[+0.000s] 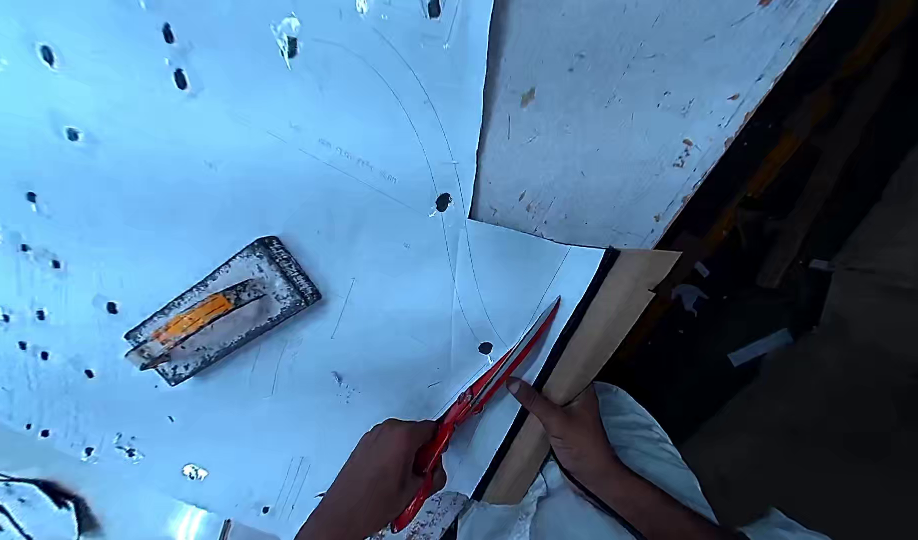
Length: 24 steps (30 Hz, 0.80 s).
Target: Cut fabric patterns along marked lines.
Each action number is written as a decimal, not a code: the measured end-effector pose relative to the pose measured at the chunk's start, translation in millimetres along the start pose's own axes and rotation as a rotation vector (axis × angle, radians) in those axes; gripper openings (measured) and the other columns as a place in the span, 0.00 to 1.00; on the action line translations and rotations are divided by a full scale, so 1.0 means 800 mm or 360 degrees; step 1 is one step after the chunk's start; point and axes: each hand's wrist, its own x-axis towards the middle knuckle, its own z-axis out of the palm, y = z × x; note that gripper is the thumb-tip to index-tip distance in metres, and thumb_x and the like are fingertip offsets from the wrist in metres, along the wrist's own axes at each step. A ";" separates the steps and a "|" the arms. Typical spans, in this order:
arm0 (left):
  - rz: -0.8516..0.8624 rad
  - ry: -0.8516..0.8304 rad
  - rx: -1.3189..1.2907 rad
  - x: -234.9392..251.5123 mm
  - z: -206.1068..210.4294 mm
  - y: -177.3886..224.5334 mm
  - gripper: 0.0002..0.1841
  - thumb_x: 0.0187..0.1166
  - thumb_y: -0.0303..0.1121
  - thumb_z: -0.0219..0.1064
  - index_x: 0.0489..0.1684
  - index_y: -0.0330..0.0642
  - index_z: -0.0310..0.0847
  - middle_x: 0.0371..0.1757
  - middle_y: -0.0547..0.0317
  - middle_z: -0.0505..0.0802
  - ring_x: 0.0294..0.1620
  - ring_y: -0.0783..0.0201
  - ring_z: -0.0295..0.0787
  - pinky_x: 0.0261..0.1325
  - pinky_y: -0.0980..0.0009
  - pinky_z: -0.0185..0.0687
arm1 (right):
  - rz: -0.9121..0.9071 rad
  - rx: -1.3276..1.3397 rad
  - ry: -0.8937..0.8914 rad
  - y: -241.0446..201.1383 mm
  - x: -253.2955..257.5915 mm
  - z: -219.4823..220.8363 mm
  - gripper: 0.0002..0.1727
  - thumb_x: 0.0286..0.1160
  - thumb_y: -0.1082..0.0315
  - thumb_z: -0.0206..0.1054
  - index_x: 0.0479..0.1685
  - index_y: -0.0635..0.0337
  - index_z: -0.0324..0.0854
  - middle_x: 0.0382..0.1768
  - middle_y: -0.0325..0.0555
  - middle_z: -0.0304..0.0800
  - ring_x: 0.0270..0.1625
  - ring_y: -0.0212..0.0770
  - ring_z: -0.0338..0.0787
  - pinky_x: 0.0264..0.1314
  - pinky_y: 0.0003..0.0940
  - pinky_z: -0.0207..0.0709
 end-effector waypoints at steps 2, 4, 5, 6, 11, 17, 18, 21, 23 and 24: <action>0.0003 -0.0065 -0.0033 0.002 -0.008 0.015 0.16 0.71 0.40 0.71 0.50 0.39 0.91 0.45 0.51 0.97 0.45 0.49 0.95 0.50 0.41 0.86 | -0.0008 -0.0004 -0.0030 -0.001 0.001 -0.004 0.30 0.56 0.80 0.83 0.60 0.68 0.73 0.41 0.46 0.92 0.44 0.32 0.94 0.51 0.26 0.89; -0.0005 -0.0110 -0.0045 0.008 -0.020 0.040 0.17 0.72 0.40 0.71 0.52 0.38 0.89 0.48 0.50 0.97 0.49 0.48 0.95 0.55 0.41 0.85 | -0.0033 -0.0005 -0.0063 -0.001 0.001 -0.007 0.29 0.57 0.81 0.83 0.59 0.67 0.74 0.41 0.45 0.93 0.45 0.32 0.94 0.52 0.26 0.89; -0.0024 -0.0125 -0.0035 0.010 -0.025 0.050 0.17 0.72 0.39 0.72 0.53 0.38 0.89 0.48 0.49 0.96 0.49 0.48 0.94 0.56 0.42 0.85 | -0.0043 -0.0011 -0.0077 -0.001 0.000 -0.008 0.29 0.57 0.81 0.82 0.60 0.67 0.74 0.42 0.46 0.93 0.45 0.32 0.94 0.52 0.26 0.89; -0.0035 -0.0126 -0.0011 0.013 -0.028 0.056 0.16 0.73 0.39 0.72 0.51 0.37 0.89 0.46 0.49 0.96 0.48 0.49 0.93 0.55 0.44 0.84 | -0.0062 -0.0018 -0.0091 -0.001 0.000 -0.008 0.29 0.57 0.81 0.82 0.60 0.67 0.74 0.42 0.46 0.92 0.46 0.33 0.94 0.53 0.28 0.89; 0.0044 -0.0003 -0.0011 0.023 -0.019 0.052 0.10 0.74 0.37 0.76 0.43 0.39 0.91 0.40 0.54 0.96 0.44 0.55 0.93 0.54 0.47 0.85 | -0.0136 -0.0150 -0.0110 0.001 0.004 -0.016 0.34 0.59 0.76 0.84 0.66 0.64 0.72 0.47 0.48 0.90 0.48 0.37 0.92 0.52 0.35 0.88; 0.0261 0.0043 -0.0135 0.030 -0.039 0.080 0.10 0.78 0.37 0.73 0.41 0.38 0.90 0.32 0.56 0.94 0.34 0.60 0.92 0.45 0.54 0.87 | -0.0284 -0.0224 -0.0212 0.005 0.008 -0.023 0.38 0.61 0.73 0.84 0.72 0.64 0.68 0.54 0.52 0.87 0.55 0.41 0.89 0.58 0.40 0.85; 0.0282 0.0048 -0.0151 0.033 -0.041 0.088 0.10 0.79 0.36 0.73 0.37 0.37 0.90 0.28 0.55 0.93 0.30 0.61 0.91 0.41 0.57 0.87 | -0.0292 -0.0228 -0.0225 0.002 0.008 -0.025 0.40 0.62 0.73 0.84 0.75 0.62 0.66 0.57 0.52 0.86 0.57 0.42 0.88 0.60 0.41 0.84; 0.0247 0.0049 -0.0119 0.042 -0.043 0.096 0.12 0.80 0.36 0.74 0.31 0.35 0.88 0.24 0.54 0.93 0.24 0.62 0.91 0.36 0.61 0.87 | -0.0318 -0.0217 -0.0241 -0.001 0.010 -0.025 0.39 0.63 0.73 0.83 0.75 0.61 0.66 0.58 0.52 0.86 0.56 0.43 0.88 0.58 0.43 0.84; 0.0223 0.0097 -0.0113 0.044 -0.037 0.096 0.12 0.79 0.35 0.75 0.30 0.35 0.88 0.23 0.54 0.93 0.23 0.62 0.91 0.35 0.62 0.88 | -0.0329 -0.0199 -0.0243 0.002 0.010 -0.025 0.36 0.63 0.74 0.83 0.72 0.62 0.70 0.57 0.52 0.87 0.56 0.43 0.88 0.58 0.43 0.84; 0.0215 0.0114 -0.0137 0.043 -0.035 0.097 0.12 0.78 0.34 0.76 0.29 0.34 0.88 0.23 0.54 0.93 0.22 0.61 0.91 0.35 0.63 0.87 | -0.0329 -0.0191 -0.0242 0.002 0.010 -0.026 0.35 0.62 0.74 0.83 0.70 0.62 0.71 0.56 0.53 0.87 0.55 0.43 0.88 0.57 0.43 0.84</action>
